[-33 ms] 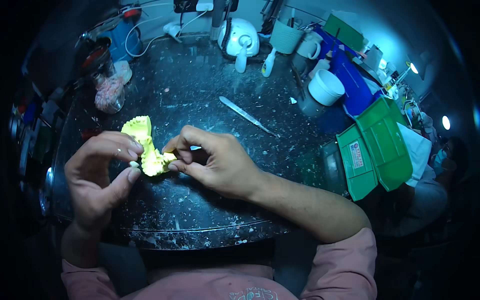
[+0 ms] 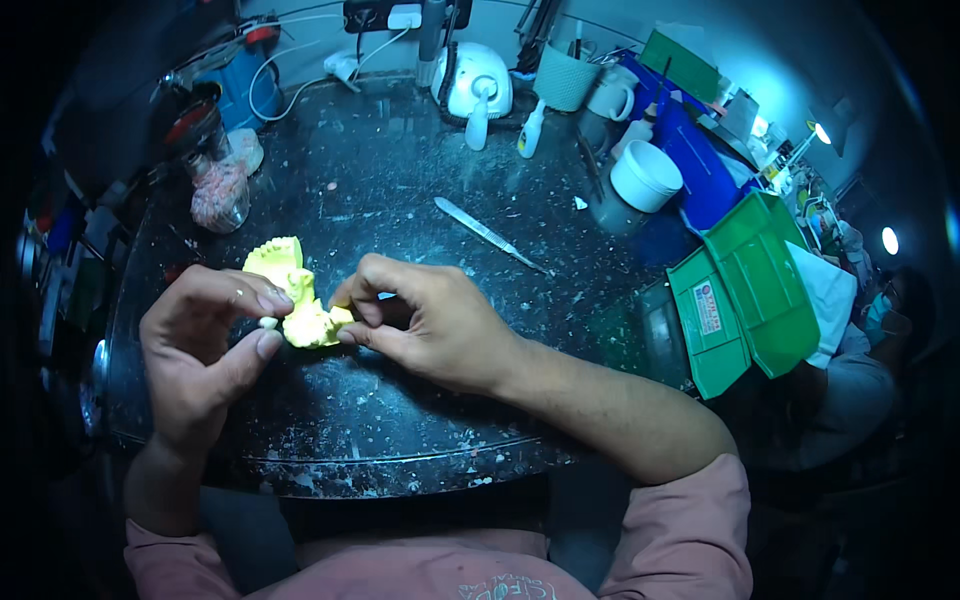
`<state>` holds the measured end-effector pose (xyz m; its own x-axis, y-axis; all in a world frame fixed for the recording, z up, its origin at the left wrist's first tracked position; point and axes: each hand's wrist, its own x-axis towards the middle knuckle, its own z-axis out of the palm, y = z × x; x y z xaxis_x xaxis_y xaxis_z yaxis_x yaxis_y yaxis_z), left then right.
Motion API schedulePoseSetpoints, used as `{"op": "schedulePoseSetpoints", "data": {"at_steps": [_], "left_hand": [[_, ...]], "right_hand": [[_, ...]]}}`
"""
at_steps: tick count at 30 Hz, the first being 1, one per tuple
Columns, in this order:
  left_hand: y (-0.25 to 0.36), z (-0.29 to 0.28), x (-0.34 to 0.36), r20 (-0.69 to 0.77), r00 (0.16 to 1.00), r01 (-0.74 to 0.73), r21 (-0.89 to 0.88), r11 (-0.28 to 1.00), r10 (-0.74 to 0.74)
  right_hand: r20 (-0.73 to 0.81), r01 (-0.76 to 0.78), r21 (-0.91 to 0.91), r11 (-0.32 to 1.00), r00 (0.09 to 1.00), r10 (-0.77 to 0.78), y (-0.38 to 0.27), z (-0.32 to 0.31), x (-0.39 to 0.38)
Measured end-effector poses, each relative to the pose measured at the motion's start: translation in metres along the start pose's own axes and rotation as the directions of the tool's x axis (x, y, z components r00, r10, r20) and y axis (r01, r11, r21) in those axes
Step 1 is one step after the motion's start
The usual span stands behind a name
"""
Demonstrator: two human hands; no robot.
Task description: Inspecting and assembling components on yellow dental plaster casts.
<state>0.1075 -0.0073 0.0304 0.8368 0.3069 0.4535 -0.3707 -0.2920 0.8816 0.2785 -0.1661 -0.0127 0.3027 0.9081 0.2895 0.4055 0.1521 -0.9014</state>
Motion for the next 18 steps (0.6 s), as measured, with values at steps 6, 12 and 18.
{"op": "schedulePoseSetpoints", "data": {"at_steps": [6,12,18], "left_hand": [[-0.006,-0.001,0.008,-0.031,0.982,0.171,-0.256,0.951,-0.185],[-0.001,-0.001,0.01,-0.097,0.992,0.049,-0.307,0.95,-0.083],[-0.005,-0.012,0.013,-0.024,0.983,0.17,-0.246,0.954,-0.181]], "right_hand": [[0.065,0.342,-0.392,0.854,0.936,-0.345,-0.005,-0.029,0.023],[-0.291,-0.387,-0.137,0.912,0.896,0.336,-0.001,-0.116,0.145],[-0.522,-0.649,-0.241,0.722,0.713,0.467,0.035,-0.148,0.251]]}}
